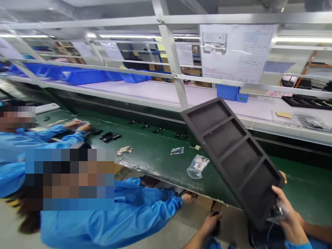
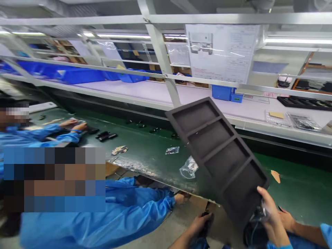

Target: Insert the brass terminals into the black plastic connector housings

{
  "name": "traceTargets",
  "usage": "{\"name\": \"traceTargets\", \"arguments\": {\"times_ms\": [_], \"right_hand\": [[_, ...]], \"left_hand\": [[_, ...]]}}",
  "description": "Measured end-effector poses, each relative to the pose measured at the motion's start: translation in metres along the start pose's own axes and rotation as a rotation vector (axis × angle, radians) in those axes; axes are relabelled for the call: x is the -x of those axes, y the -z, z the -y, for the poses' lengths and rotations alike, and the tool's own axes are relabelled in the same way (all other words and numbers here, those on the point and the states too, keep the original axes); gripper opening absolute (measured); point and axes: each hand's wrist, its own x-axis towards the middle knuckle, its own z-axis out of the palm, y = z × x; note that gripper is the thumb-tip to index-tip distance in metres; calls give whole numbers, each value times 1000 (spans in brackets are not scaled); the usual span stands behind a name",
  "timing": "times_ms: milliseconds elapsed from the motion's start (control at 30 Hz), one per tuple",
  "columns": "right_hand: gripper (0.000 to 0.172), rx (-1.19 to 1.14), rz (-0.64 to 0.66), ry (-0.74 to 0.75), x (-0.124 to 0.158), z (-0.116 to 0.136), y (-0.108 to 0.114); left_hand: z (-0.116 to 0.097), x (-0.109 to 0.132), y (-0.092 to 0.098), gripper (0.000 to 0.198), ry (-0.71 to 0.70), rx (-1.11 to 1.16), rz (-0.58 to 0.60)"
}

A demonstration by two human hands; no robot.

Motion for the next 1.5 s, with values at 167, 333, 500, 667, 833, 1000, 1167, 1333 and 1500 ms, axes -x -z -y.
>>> {"name": "traceTargets", "arguments": {"times_ms": [167, 333, 500, 667, 833, 1000, 1167, 1333, 1500], "right_hand": [[38, -188, 29, 132, -61, 137, -79], [52, -283, -2, 164, -131, 250, -117], [65, -222, -119, 85, -121, 188, -116], [65, 6, -251, -130, -72, 61, -132], [36, 148, -315, -346, -88, -19, -174], [35, 192, -362, -449, -111, -61, -170], [31, 265, -364, -559, -60, -111, -144], [24, 293, -375, -773, 45, -171, -124], [26, 241, -450, -1062, 159, -220, -119]], "left_hand": [[-58, -11, 14, 26, -81, -117, 30], [-112, -23, 39, 31, -144, -236, 51], [-151, -63, 43, 32, -149, -428, 41], [-198, -114, 31, 32, -208, -757, -58], [-239, -154, 11, 41, -429, -1098, -149], [-251, -163, 13, 54, -676, -1321, -232], [-213, -139, 14, 52, -945, -1460, -114], [-150, -133, -34, 47, -1161, -1588, 357], [-112, -159, -79, 53, -1203, -1637, 516]]}}
